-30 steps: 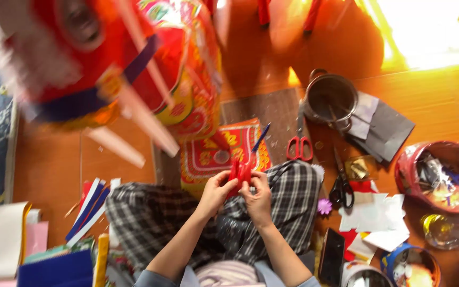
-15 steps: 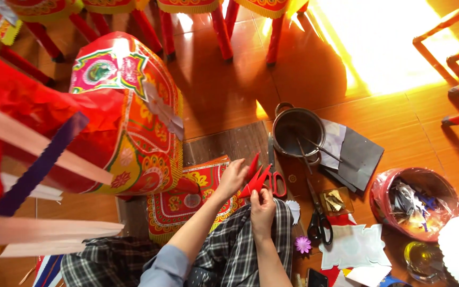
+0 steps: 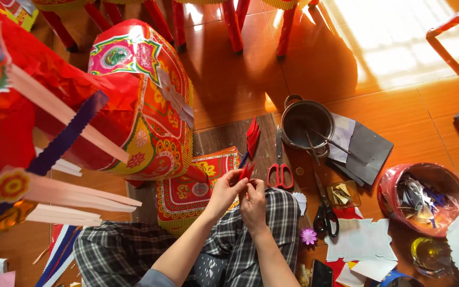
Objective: Assembling and decorating traditional paper horses using glue and paper strips
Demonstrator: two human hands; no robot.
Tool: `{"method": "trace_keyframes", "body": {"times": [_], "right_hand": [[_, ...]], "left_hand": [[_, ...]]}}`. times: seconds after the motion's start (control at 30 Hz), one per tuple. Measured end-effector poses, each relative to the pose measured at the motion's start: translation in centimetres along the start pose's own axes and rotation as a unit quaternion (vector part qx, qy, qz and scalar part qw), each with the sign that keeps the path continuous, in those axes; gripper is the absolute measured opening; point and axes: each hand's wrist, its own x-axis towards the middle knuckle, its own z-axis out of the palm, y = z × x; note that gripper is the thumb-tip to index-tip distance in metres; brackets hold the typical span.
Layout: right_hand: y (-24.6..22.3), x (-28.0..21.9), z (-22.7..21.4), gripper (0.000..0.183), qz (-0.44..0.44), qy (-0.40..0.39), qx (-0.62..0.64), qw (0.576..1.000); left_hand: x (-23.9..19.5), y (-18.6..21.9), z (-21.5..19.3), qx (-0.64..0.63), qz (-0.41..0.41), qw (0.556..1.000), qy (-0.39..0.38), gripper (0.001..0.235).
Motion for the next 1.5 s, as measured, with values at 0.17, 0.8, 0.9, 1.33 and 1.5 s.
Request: {"method": "trace_keyframes", "body": {"times": [0.17, 0.8, 0.9, 1.33, 1.5], "right_hand": [[-1.6, -0.6, -0.2, 0.012, -0.054, -0.048, 0.001, 0.997], [-2.3, 1.0, -0.7, 0.006, -0.232, -0.113, -0.133, 0.957], [1.9, 1.4, -1.4, 0.008, -0.187, -0.154, -0.161, 0.957], [4.0, 19.4, -5.7, 0.068, 0.376, -0.086, 0.024, 0.922], [7.5, 22.3, -3.6, 0.042, 0.436, -0.105, 0.11, 0.887]], "left_hand": [[-0.4, -0.9, -1.5, 0.106, 0.012, 0.994, 0.004, 0.026], [-4.5, -5.9, -7.4, 0.542, 0.248, 0.803, 0.01, 0.006], [-4.6, -5.3, -8.0, 0.493, 0.234, 0.837, 0.037, 0.005], [0.0, -13.5, -7.3, 0.434, -0.073, 0.898, 0.002, 0.023], [-0.6, -10.4, -6.7, 0.339, -0.085, 0.937, 0.007, 0.028]]}}
